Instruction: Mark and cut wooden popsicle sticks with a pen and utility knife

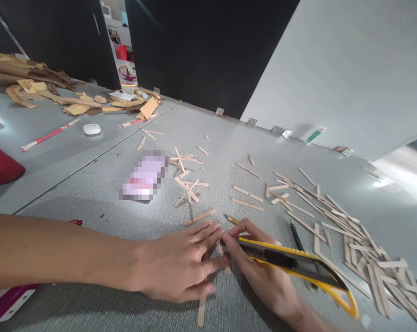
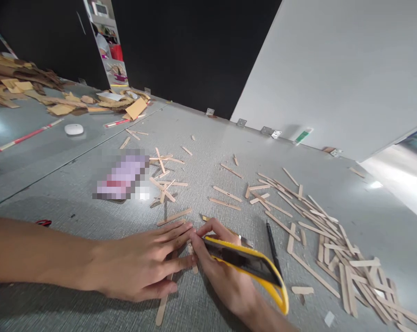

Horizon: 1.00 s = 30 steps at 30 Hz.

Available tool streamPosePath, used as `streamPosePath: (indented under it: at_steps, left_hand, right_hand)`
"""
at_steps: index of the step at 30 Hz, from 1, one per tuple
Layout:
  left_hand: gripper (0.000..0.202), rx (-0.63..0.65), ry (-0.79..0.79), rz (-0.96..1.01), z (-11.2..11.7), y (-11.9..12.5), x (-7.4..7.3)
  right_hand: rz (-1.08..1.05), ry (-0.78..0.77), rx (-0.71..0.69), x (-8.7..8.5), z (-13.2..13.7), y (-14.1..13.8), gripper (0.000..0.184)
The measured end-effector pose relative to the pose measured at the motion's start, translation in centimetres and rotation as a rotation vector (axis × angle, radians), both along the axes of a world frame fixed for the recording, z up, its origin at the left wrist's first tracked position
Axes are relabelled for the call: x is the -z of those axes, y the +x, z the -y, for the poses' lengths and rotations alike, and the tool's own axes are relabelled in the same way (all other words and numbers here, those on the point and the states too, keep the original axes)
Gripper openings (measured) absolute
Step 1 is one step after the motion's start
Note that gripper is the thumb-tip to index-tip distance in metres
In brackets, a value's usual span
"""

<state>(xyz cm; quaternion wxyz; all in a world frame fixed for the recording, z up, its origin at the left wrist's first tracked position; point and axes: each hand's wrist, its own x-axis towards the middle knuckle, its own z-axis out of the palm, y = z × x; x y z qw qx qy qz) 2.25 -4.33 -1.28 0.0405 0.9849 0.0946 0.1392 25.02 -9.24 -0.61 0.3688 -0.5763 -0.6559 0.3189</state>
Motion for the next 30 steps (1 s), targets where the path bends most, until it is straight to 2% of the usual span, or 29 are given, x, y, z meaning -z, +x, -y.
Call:
streamPosePath:
  at_steps: [4,6,8,10,12,14,21,30]
  left_hand:
    - [0.053,-0.003,-0.021,0.016,0.0,0.0,0.0]
    - [0.053,-0.004,-0.039,0.017,0.0,0.0,0.0]
    - [0.052,-0.005,-0.060,0.024,0.0,-0.1,0.0]
    - [0.051,-0.011,-0.077,0.034,0.0,-0.1,0.0]
    - [0.050,-0.015,-0.086,0.042,-0.1,-0.2,0.1]
    - [0.050,-0.018,-0.096,0.039,-0.1,-0.2,0.1]
    - [0.050,-0.053,-0.127,0.067,0.4,-0.5,0.5]
    - [0.048,-0.094,-0.123,0.068,0.6,-0.8,0.6]
  right_hand:
    - [0.098,-0.052,-0.065,-0.7,0.1,0.8,0.027]
    - [0.063,-0.103,-0.084,-0.8,0.3,1.1,0.029]
    - [-0.103,-0.191,-0.066,-0.9,0.3,1.3,0.033]
    - [-0.342,-0.243,-0.044,-0.9,0.1,1.4,0.028]
    - [-0.529,-0.230,-0.030,-0.9,-0.1,1.5,0.022]
    - [-0.619,-0.217,-0.037,-0.9,-0.3,1.5,0.021]
    - [-0.540,-0.208,0.024,-0.9,-0.2,1.6,0.026]
    - [-0.674,-0.202,0.079,-0.9,-0.7,1.4,0.025]
